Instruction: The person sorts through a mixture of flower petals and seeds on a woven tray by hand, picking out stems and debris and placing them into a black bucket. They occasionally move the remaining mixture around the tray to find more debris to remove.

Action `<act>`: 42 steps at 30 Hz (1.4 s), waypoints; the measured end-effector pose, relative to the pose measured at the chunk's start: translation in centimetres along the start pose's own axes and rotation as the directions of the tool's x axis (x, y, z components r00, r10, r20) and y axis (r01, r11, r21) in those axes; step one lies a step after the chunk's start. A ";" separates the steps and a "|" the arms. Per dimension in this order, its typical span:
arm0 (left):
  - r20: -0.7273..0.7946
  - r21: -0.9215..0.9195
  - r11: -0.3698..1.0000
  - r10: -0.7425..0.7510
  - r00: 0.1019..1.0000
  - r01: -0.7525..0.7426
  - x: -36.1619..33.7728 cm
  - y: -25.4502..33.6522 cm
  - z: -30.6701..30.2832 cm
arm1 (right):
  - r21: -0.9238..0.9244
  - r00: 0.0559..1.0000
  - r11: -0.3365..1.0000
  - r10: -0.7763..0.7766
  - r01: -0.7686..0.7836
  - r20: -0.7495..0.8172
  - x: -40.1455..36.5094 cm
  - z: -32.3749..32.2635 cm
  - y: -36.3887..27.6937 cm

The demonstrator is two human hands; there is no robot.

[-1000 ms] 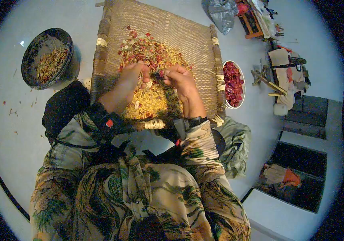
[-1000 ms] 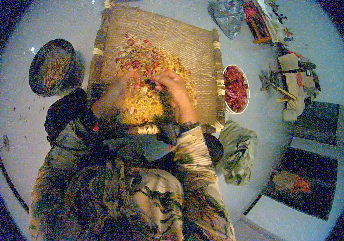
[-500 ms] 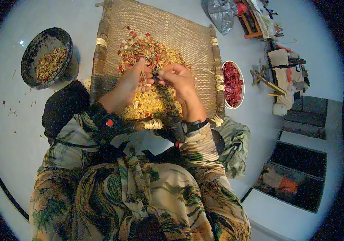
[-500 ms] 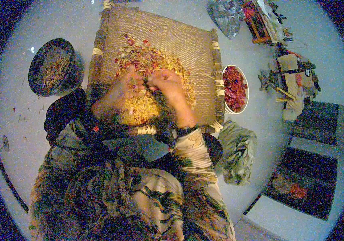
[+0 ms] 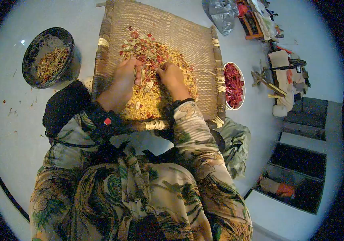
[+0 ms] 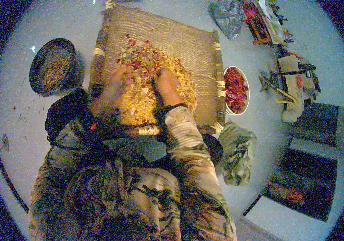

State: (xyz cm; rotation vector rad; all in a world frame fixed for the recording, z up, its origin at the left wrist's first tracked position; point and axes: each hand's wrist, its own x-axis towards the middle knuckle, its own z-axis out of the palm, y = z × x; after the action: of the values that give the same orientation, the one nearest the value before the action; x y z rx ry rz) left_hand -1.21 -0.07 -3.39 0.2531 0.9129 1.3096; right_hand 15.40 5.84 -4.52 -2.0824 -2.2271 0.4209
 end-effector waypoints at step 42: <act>-0.048 -0.072 0.989 0.125 0.991 -0.129 0.6 1.3 -0.7 | -0.013 0.938 0.948 -0.317 0.319 -0.143 -2.0 -1.6 -0.3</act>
State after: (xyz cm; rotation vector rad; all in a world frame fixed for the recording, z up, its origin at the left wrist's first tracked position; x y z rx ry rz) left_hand -2.65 0.63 -3.26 0.2279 0.8940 1.4692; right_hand 15.67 4.13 -2.70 -1.6421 -2.4063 0.2492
